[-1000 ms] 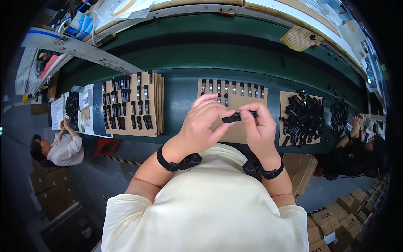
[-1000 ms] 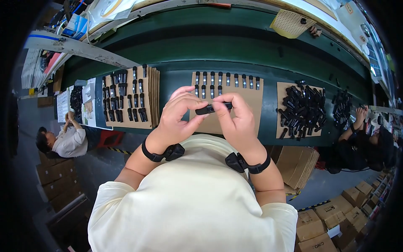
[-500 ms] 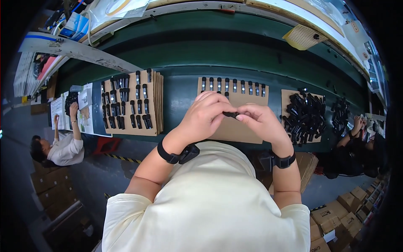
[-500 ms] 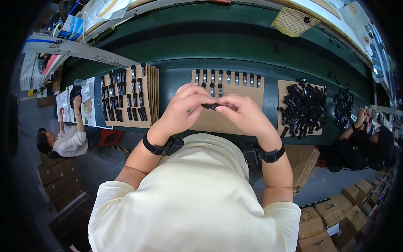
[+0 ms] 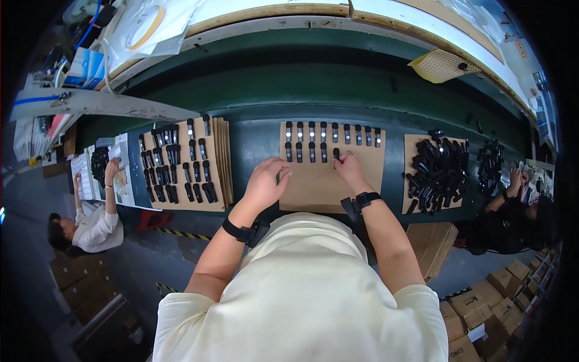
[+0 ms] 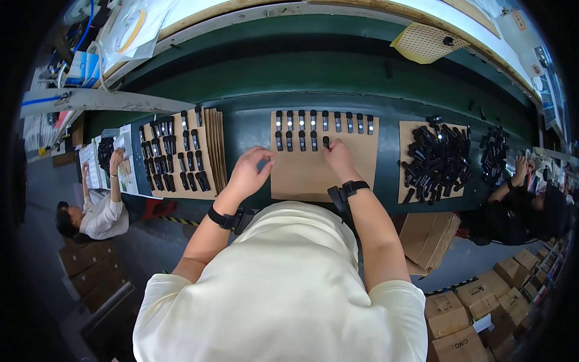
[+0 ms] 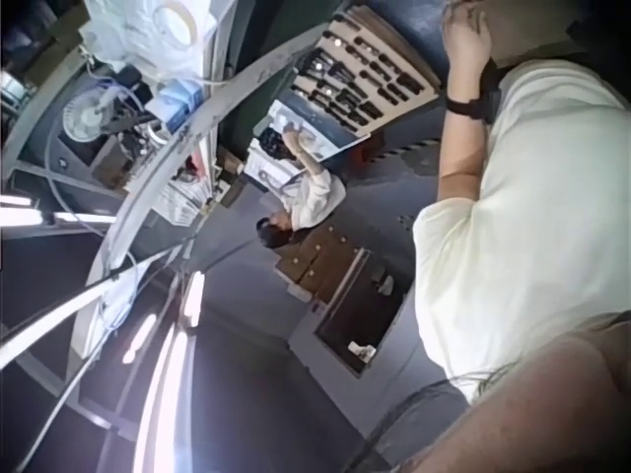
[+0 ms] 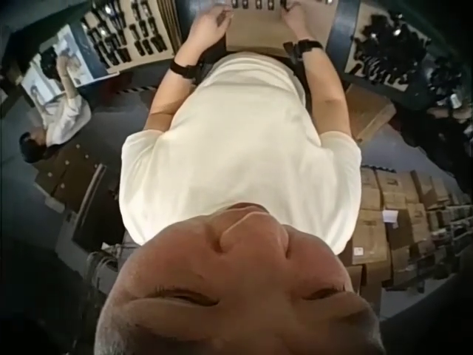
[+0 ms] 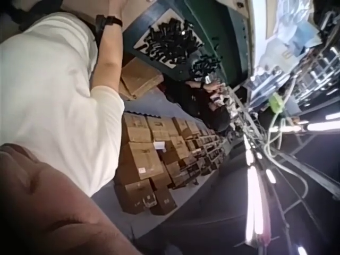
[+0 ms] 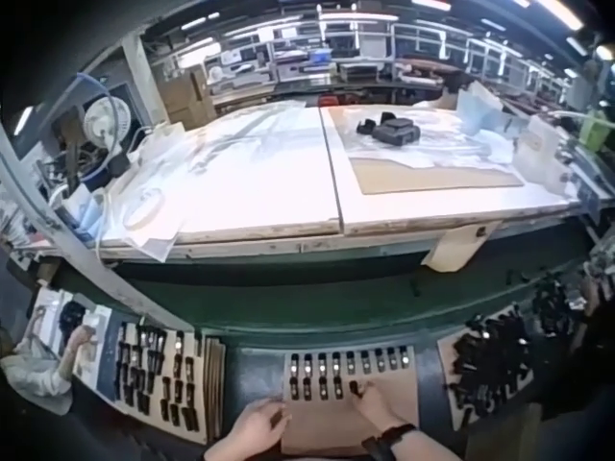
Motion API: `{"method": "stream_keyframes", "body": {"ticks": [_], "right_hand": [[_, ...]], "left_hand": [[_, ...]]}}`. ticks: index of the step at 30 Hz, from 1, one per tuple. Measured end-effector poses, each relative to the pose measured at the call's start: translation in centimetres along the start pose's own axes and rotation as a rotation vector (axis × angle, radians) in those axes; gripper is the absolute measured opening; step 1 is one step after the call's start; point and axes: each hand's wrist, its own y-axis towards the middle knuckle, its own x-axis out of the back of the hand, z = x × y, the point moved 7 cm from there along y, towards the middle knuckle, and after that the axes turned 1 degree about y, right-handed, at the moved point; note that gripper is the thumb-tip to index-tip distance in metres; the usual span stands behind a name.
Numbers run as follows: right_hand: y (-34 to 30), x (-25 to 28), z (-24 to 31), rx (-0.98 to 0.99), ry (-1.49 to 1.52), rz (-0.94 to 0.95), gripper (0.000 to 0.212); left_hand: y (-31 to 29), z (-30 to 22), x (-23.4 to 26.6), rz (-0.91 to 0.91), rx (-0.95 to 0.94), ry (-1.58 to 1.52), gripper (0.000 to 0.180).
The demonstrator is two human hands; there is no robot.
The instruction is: The person picks up a microphone from a pile, turns it over by hand, and places it onto a cardboard sheet, repeating the process to arrange them in rows.
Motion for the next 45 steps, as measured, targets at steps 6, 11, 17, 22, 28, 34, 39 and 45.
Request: {"method": "stream_keyframes", "body": {"ticks": [6,11,17,22,28,34,39,45], "right_hand": [[1.3,-0.4,0.5,0.013,-0.092,-0.114,0.03],[1.6,-0.2,0.2,0.009,-0.101,-0.115,0.03],[2.5,4.4,2.6,-0.001,-0.054,-0.118,0.028],[7.9,12.0,3.4,-0.011,-0.061,-0.293,0.023],[16.1,17.0,2.2,0.304,-0.226,-0.605,0.02],[21.6,15.2,0.7,0.175,-0.659,-0.422,0.017],[20.3,16.0,1.4,0.152,-0.479,-0.272,0.019],[16.1,13.8,6.6,0.151,-0.312,-0.13,0.022]], "left_hand": [[-0.3,1.8,-1.0,0.056,0.087,0.004,0.017],[0.5,1.8,-2.0,0.085,0.073,-0.026,0.016],[1.6,2.3,-2.5,0.094,0.067,-0.016,0.015],[2.8,2.6,-2.9,0.11,0.071,-0.036,0.014],[4.7,2.8,-2.8,0.106,0.082,-0.036,0.013],[5.8,3.1,-2.4,0.118,0.135,-0.077,0.013],[5.9,4.0,-2.2,0.118,0.161,-0.077,0.014],[6.3,3.3,-2.0,0.095,0.183,-0.153,0.014]]}}
